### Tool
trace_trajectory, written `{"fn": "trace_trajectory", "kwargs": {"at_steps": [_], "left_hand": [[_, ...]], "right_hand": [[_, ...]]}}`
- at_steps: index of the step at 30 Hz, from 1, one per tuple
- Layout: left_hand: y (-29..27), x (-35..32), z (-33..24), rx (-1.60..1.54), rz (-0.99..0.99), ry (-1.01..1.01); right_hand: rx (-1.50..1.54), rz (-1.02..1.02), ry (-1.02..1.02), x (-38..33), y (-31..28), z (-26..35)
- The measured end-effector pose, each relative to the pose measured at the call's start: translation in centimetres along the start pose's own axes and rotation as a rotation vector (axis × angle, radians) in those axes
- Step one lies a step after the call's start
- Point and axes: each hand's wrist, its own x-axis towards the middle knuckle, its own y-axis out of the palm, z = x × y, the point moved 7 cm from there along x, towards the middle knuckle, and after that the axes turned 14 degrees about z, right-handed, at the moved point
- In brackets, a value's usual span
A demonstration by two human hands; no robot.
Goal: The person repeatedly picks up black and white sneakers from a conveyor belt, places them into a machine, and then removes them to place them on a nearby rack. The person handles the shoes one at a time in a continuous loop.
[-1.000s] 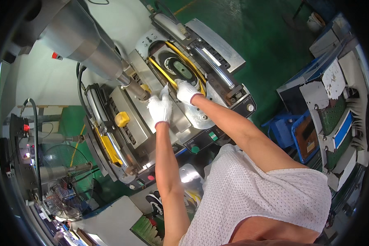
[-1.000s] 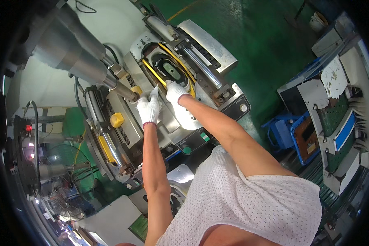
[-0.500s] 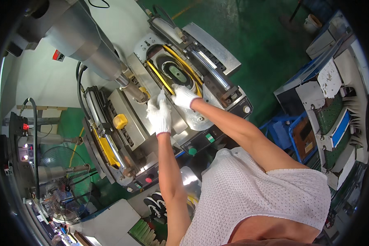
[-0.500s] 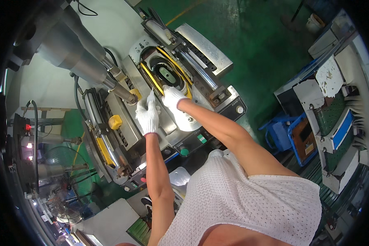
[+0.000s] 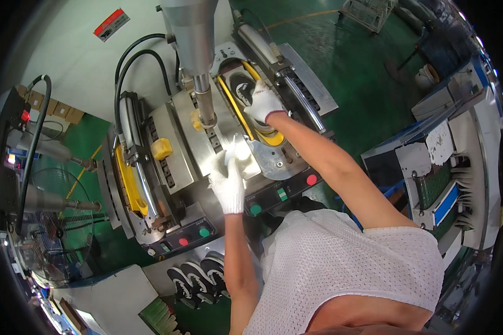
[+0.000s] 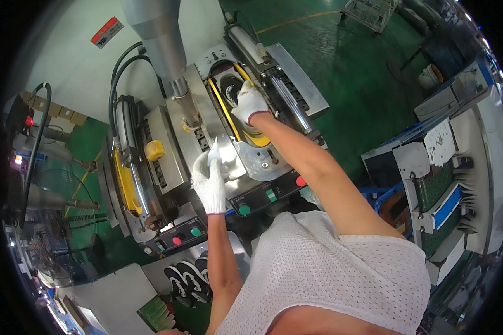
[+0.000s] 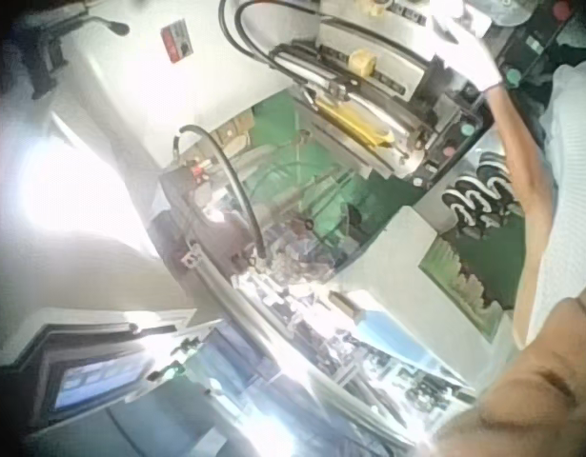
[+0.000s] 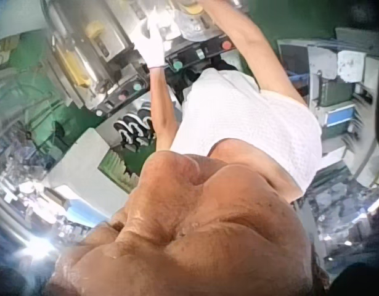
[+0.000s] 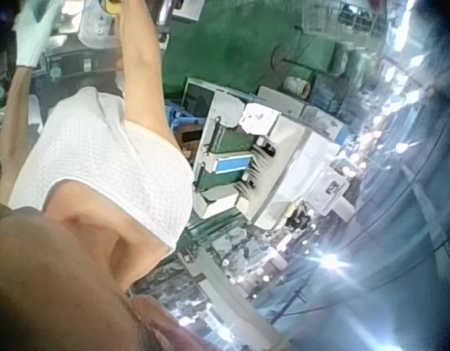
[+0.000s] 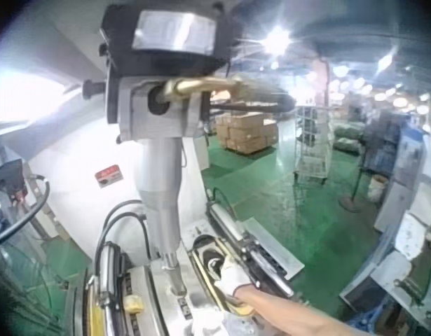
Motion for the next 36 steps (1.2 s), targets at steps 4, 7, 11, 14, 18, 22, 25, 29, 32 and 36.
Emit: {"fn": "trace_trajectory", "kwargs": {"at_steps": [4,7,11,14,18,22,25,29,32,36], "left_hand": [[0.2,-4.7,-2.3,-0.304,0.01,-0.155],[-0.6,-6.7,-0.9,-0.322,-0.046,-0.095],[-1.5,-11.3,0.4,-0.599,-0.054,-0.122],[-2.0,-15.9,2.8,-0.71,-0.145,-0.098],[-2.1,-25.5,5.0,-0.734,-0.426,-0.157],[-2.4,-32.7,6.5,-0.765,-0.668,-0.153],[-5.4,-36.1,6.7,-0.702,-0.745,-0.129],[-10.6,-39.1,6.3,-0.652,-0.792,-0.16],[-15.3,-40.9,7.0,-0.679,-0.766,-0.064],[-21.3,-42.2,7.0,-0.828,-0.699,0.025]], "right_hand": [[-0.235,0.088,-0.026,4.5,-0.9,-0.6],[-0.185,0.033,-0.042,9.0,-0.6,-2.8],[0.084,0.232,-0.094,5.2,-4.6,-0.5],[0.704,0.478,-0.018,7.7,-4.3,-5.4],[0.671,0.492,-0.005,7.8,-4.1,-4.6],[0.754,0.644,-0.108,4.1,-8.7,-3.5],[0.697,0.366,-0.153,-5.6,-13.5,-3.1],[0.527,0.214,-0.31,-20.8,-13.8,0.1],[0.44,0.494,-0.238,-28.8,-5.6,2.2],[0.584,0.739,-0.16,-35.1,11.9,5.4]]}}
